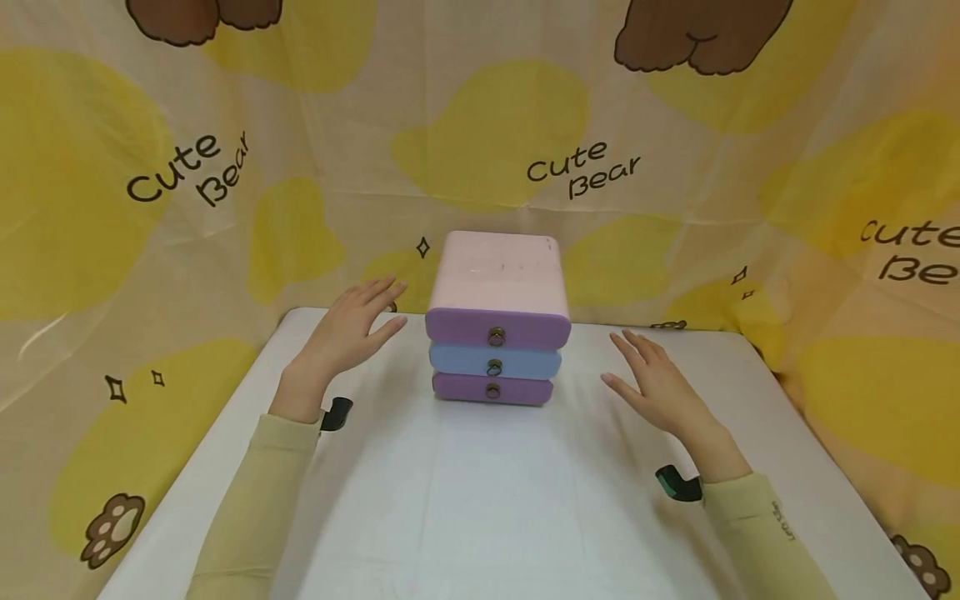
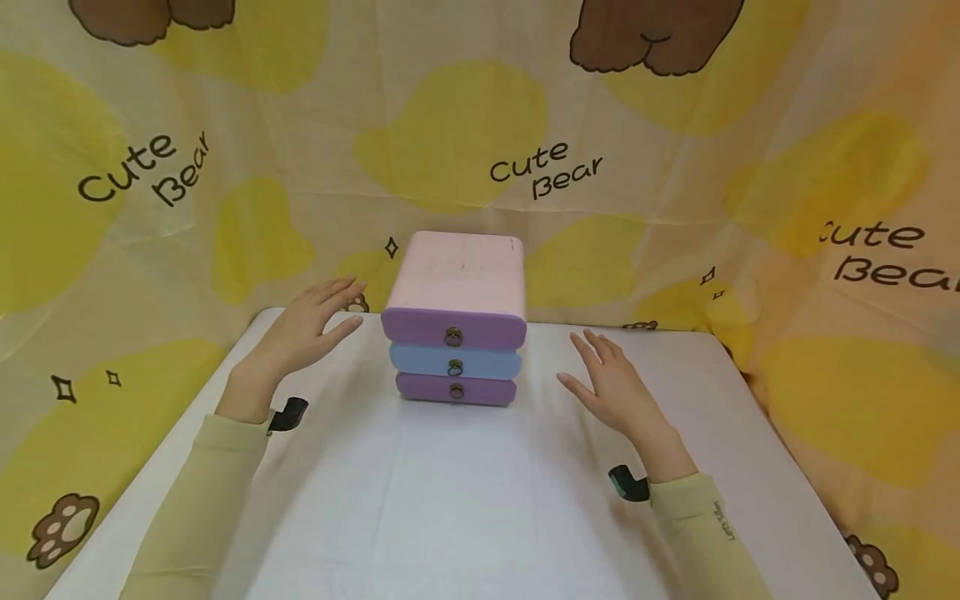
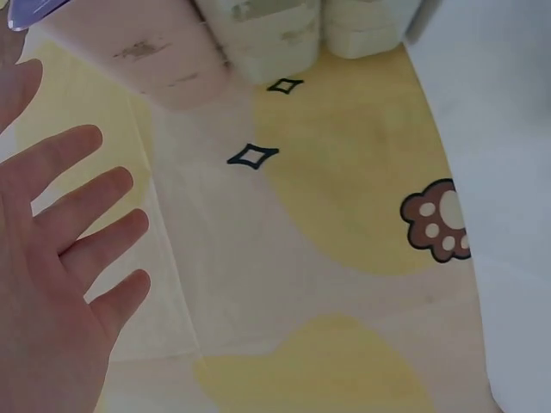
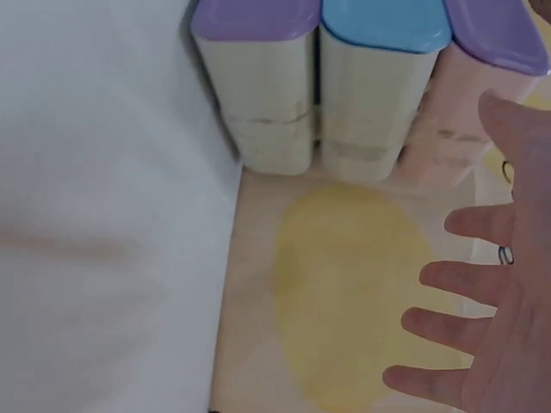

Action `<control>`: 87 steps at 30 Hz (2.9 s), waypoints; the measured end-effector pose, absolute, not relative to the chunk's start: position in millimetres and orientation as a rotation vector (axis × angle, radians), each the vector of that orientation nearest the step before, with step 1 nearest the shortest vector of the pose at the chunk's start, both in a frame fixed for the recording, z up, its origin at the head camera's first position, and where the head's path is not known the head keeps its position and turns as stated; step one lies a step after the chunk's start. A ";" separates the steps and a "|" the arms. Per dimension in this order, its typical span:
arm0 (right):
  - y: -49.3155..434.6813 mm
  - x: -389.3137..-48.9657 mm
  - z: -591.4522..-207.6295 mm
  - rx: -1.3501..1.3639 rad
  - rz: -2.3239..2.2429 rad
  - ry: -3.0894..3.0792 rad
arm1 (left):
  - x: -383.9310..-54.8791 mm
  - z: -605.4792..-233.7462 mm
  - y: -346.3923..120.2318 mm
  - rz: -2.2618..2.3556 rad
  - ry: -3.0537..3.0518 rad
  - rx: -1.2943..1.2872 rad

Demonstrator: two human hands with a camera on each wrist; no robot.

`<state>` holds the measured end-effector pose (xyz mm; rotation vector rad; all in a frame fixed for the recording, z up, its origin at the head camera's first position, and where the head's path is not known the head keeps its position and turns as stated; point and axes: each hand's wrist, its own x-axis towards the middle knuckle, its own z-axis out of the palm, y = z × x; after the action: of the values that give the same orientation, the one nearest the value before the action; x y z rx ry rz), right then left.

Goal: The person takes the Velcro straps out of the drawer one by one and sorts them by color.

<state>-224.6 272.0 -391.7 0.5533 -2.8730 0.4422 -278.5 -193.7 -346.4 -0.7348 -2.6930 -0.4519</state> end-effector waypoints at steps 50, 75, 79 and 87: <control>136.7 -213.4 -379.1 0.607 1.244 -2.139 | -308.9 -307.4 -154.2 -1.028 -2.771 -0.743; 104.6 -233.3 -389.6 0.407 1.440 -2.271 | -309.3 -304.4 -151.3 -1.224 -2.792 -0.709; 101.1 -234.2 -392.1 0.356 1.542 -2.239 | -309.1 -304.9 -151.1 -1.262 -2.787 -0.705; 95.9 -235.6 -395.1 0.345 1.656 -2.190 | -309.5 -304.0 -149.1 -1.284 -2.790 -0.711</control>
<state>-235.6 95.9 -395.1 0.3445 -2.1903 1.6560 -309.5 -149.1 -304.0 -0.7109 -2.7898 -1.2840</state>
